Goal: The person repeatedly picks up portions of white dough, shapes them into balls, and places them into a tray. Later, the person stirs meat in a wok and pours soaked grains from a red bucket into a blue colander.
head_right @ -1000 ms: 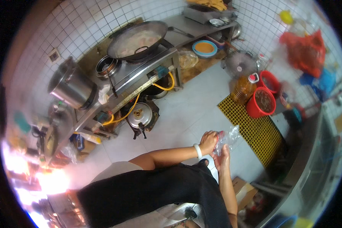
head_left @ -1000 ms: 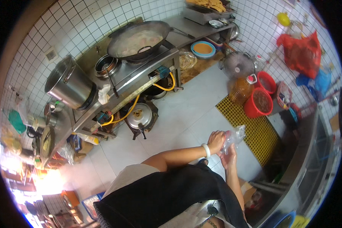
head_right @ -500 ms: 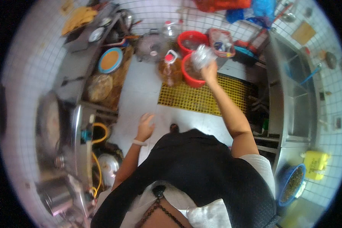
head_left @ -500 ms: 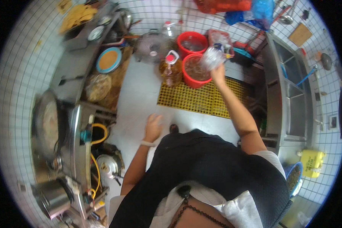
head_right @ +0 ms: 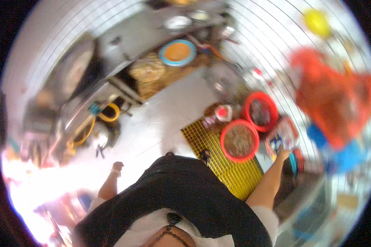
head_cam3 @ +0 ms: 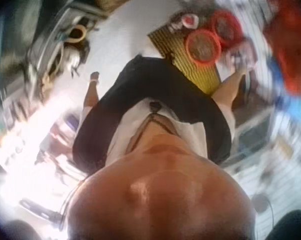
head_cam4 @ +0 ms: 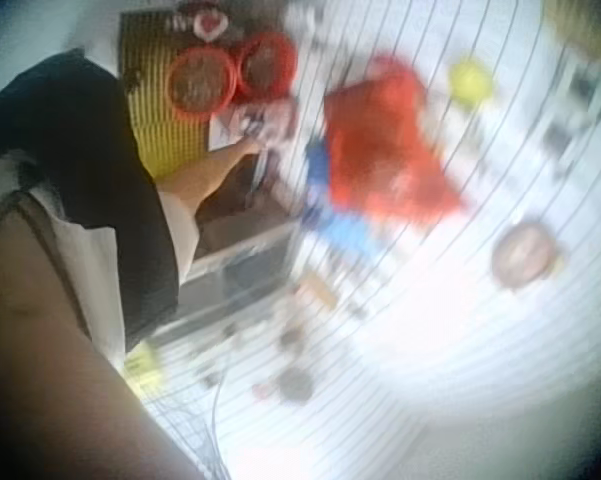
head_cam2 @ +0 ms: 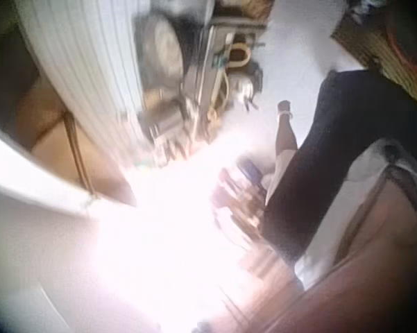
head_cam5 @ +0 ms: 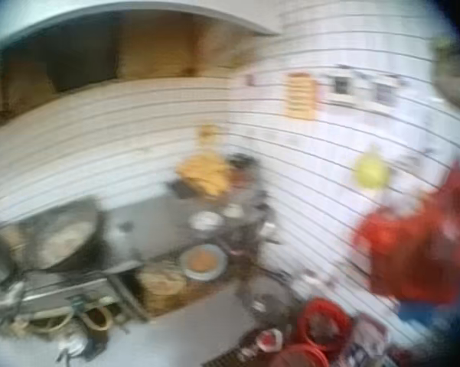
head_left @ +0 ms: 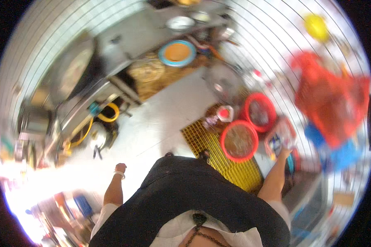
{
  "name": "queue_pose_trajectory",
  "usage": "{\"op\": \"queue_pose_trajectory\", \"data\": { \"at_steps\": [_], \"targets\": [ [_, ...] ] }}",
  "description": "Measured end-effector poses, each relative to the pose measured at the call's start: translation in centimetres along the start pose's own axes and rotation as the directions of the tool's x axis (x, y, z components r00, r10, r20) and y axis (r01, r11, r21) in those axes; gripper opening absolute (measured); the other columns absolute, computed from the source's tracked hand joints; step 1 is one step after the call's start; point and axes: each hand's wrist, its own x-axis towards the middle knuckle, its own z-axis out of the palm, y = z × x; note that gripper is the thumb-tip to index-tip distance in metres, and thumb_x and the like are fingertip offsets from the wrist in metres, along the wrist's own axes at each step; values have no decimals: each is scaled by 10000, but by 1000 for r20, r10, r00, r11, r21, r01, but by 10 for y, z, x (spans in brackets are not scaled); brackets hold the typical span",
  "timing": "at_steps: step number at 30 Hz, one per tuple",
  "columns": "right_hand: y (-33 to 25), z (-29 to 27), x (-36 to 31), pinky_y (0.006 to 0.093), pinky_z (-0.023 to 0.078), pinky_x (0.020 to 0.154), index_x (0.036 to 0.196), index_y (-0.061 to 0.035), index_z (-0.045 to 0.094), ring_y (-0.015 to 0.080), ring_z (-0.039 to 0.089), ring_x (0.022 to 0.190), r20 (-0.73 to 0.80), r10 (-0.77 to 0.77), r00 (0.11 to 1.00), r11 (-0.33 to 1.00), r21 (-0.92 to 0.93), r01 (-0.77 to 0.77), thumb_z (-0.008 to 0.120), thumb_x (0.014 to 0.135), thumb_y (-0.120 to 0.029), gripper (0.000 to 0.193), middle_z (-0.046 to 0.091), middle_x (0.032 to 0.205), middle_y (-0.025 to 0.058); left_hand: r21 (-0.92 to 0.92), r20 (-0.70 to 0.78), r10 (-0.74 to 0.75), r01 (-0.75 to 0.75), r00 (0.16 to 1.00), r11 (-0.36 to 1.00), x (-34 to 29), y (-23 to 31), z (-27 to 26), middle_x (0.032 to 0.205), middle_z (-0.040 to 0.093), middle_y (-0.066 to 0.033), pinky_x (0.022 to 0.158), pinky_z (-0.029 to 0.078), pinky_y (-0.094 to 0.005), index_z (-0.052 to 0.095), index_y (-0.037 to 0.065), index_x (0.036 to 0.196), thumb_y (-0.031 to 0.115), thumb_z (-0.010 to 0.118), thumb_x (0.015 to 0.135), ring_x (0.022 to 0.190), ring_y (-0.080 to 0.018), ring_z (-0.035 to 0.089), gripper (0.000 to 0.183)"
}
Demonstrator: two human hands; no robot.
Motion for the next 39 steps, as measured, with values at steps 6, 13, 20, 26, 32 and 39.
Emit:
{"op": "queue_pose_trajectory", "data": {
  "at_steps": [6, 13, 20, 26, 32, 39],
  "targets": [
    [-343, 170, -199, 365, 468, 687, 981, -43, 572, 255, 583, 825, 708, -658, 257, 752, 596, 283, 567, 763, -261, 309, 608, 954, 110, -13, 211, -424, 436, 881, 900, -112, 23, 45, 943, 627, -49, 758, 480, -343, 652, 184, 852, 191, 454, 817, 908, -207, 585, 202],
    [-731, 103, -407, 390, 423, 831, 1089, -53, 522, 314, 511, 994, 445, -839, -312, 171, 761, 626, 516, 811, -170, 302, 565, 1048, 152, -358, 395, -448, 584, 802, 729, -139, 43, 102, 1041, 583, -126, 841, 447, -338, 630, 124, 938, 110, 471, 786, 963, -286, 556, 220],
    [-931, 148, -459, 439, 405, 834, 1296, -97, 284, 368, 436, 1044, 356, -924, 137, 265, 341, 902, 499, 839, -153, 508, 408, 1209, 219, -796, 606, -609, 381, 511, -471, -69, 1, 66, 841, 585, -86, 577, 481, -369, 598, 64, 988, 81, 543, 736, 783, -231, 542, 259],
    [-956, 192, -443, 449, 419, 797, 1317, -80, 243, 393, 494, 970, 471, -849, 240, 413, 307, 857, 509, 829, -119, 557, 470, 1158, 237, -770, 632, -583, 330, 511, -545, -66, -61, 30, 666, 579, -71, 435, 451, -306, 610, 51, 969, 105, 544, 744, 511, -156, 526, 241],
    [-989, 86, -365, 370, 426, 774, 1184, -43, 477, 350, 548, 897, 438, -880, 182, 467, 730, 499, 471, 806, -77, 379, 546, 1043, 230, -698, 689, -583, 177, 431, -694, -63, -106, 18, 796, 585, -75, 491, 433, -294, 530, 71, 1019, 111, 433, 815, 631, -173, 563, 230],
    [-1022, -157, -380, 337, 444, 762, 1165, -86, 502, 344, 567, 869, 184, -903, -387, -227, 560, 796, 526, 804, -68, 362, 577, 971, 216, -592, 767, -488, 166, 416, -789, -39, -80, 1, 807, 588, -52, 541, 440, -313, 510, 103, 1089, 118, 448, 794, 661, -182, 577, 302]
  ]
}}
